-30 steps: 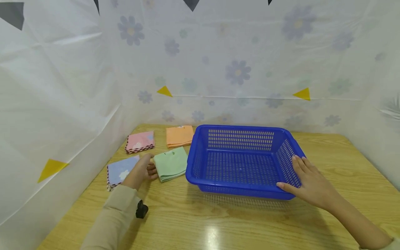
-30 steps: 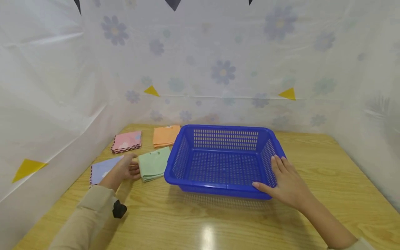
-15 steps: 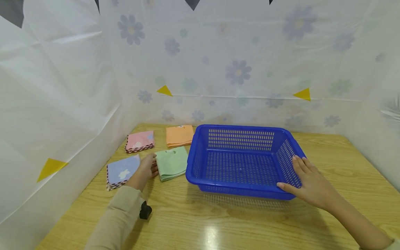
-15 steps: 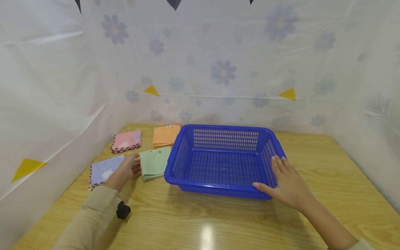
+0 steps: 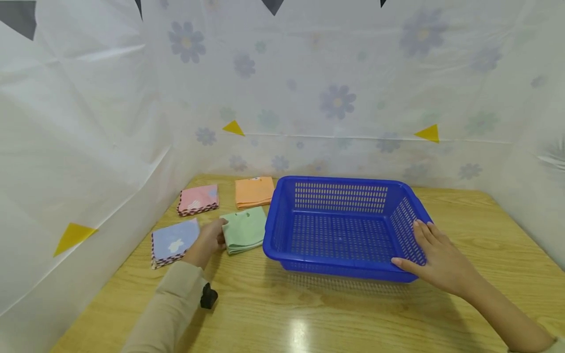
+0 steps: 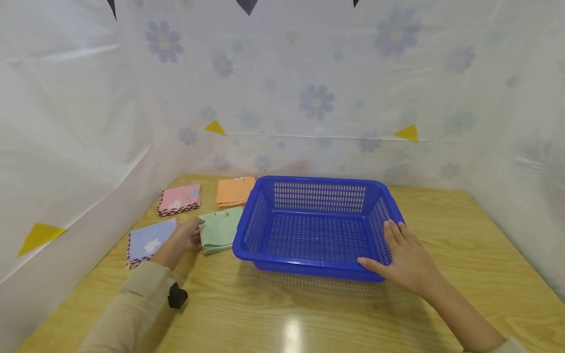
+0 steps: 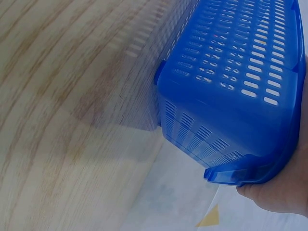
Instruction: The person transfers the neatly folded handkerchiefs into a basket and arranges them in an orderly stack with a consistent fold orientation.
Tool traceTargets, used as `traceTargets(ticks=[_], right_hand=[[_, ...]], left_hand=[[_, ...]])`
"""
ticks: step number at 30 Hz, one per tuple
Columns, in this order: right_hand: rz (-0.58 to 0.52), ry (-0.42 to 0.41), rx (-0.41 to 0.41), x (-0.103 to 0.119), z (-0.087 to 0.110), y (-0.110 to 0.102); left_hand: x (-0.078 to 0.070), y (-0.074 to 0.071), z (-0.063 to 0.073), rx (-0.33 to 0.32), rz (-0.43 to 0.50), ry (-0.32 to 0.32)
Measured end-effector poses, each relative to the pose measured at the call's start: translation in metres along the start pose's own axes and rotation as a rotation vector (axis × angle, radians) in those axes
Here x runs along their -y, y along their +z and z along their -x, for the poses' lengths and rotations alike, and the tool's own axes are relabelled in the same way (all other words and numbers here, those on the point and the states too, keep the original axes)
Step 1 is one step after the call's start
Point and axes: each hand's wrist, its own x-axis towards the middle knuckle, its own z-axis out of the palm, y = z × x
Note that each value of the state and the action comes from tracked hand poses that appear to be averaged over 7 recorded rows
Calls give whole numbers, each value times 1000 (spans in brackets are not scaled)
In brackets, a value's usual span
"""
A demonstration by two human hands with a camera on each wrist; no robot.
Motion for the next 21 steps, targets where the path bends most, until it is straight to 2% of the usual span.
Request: traceTargets(ticks=[13, 21], right_hand=[[-6, -2, -9, 0, 0, 0], [2, 2, -4, 0, 0, 0]], left_hand=[[0, 0, -2, -12, -87, -7], [-1, 1, -3, -33, -63, -5]])
